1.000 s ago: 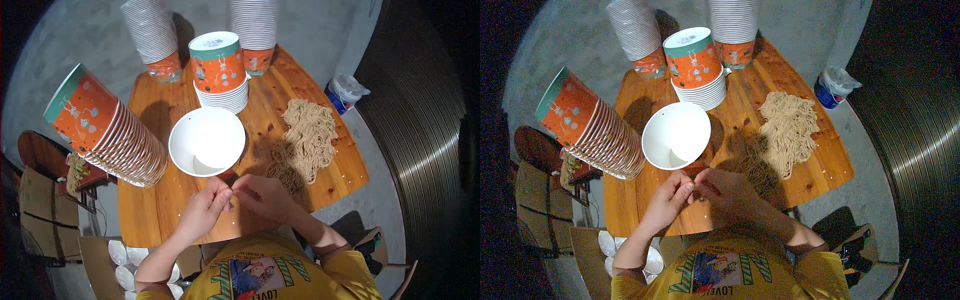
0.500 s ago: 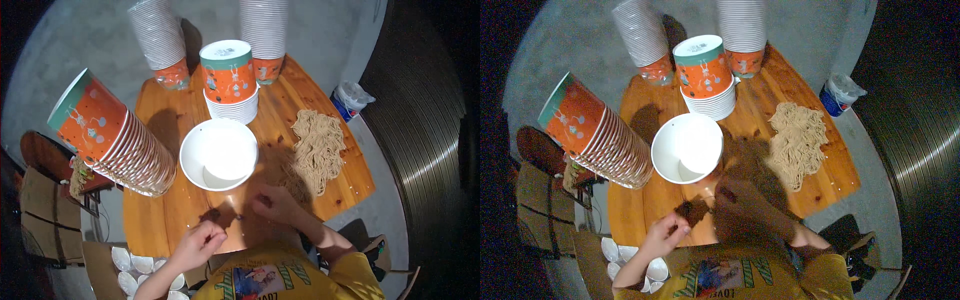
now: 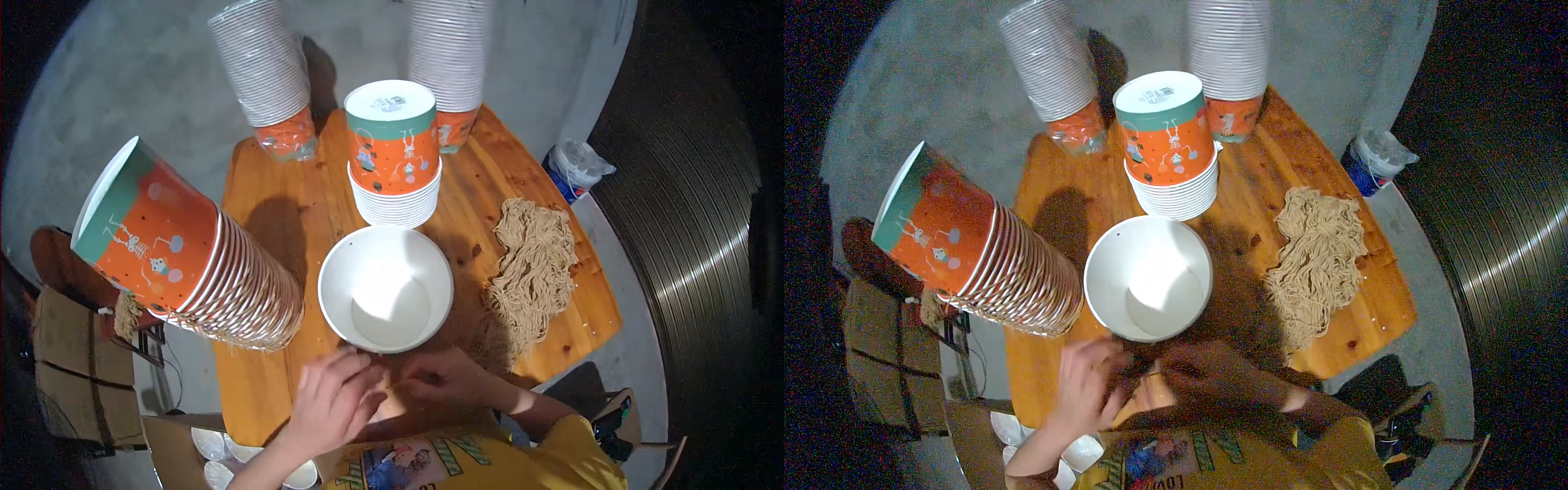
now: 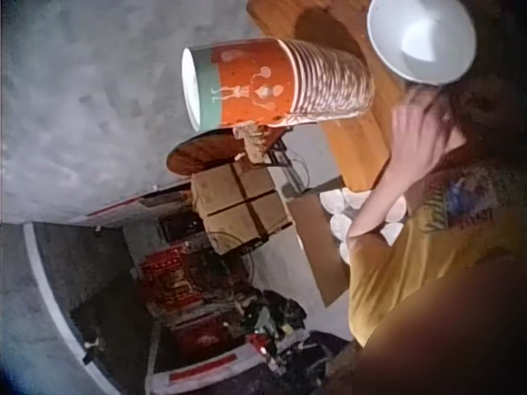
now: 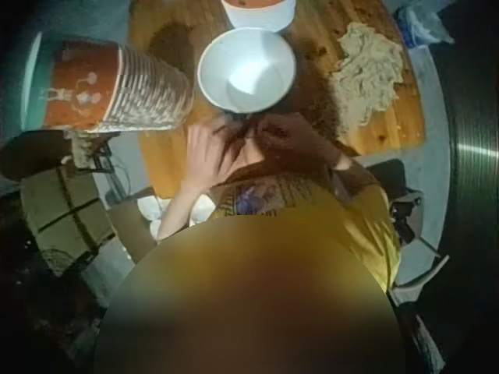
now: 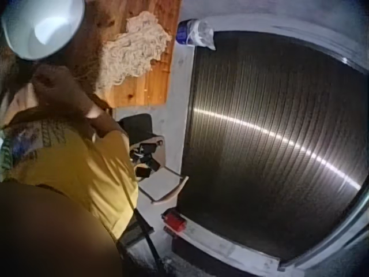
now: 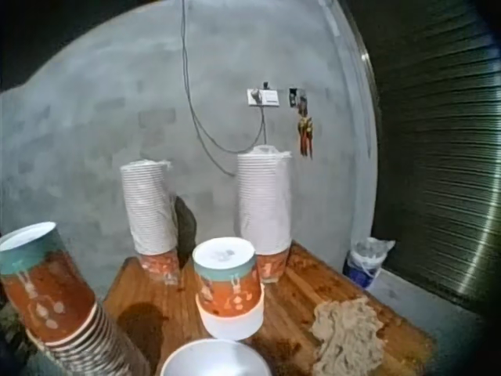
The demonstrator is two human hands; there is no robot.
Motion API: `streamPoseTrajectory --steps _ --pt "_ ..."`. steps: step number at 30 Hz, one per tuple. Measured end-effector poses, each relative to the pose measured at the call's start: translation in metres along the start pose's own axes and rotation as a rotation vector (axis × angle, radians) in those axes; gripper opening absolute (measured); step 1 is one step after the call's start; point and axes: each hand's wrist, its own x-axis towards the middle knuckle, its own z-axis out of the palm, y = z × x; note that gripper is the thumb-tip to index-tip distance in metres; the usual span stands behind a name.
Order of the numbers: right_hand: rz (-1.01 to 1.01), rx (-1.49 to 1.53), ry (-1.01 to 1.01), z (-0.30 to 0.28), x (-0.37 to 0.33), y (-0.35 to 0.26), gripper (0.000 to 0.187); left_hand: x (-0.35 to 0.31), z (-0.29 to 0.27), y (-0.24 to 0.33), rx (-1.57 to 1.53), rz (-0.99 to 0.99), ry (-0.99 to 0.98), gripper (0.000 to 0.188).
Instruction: The person is placing bundles of dried noodles and a string component into paper bowls for packaging.
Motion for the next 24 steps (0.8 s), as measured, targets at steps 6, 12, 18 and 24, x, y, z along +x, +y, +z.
streamPoseTrajectory --steps 6,12,18,24 --pt "-0.054 -0.012 0.154 -0.019 -0.015 0.006 0.011 0.039 0.031 -0.004 0.099 -0.062 -0.09 0.042" --pt "-0.135 -0.092 0.442 -0.053 -0.022 0.012 0.013 0.071 0.044 0.019 0.067 -0.13 -0.142 0.027" --pt "-0.11 -0.118 0.526 -0.064 -0.018 0.015 0.011 0.083 0.054 0.026 0.027 -0.209 -0.091 0.029" --pt "-0.268 -0.064 0.594 -0.05 0.001 0.017 0.015 0.086 0.042 0.025 -0.137 -0.303 -0.049 0.029"
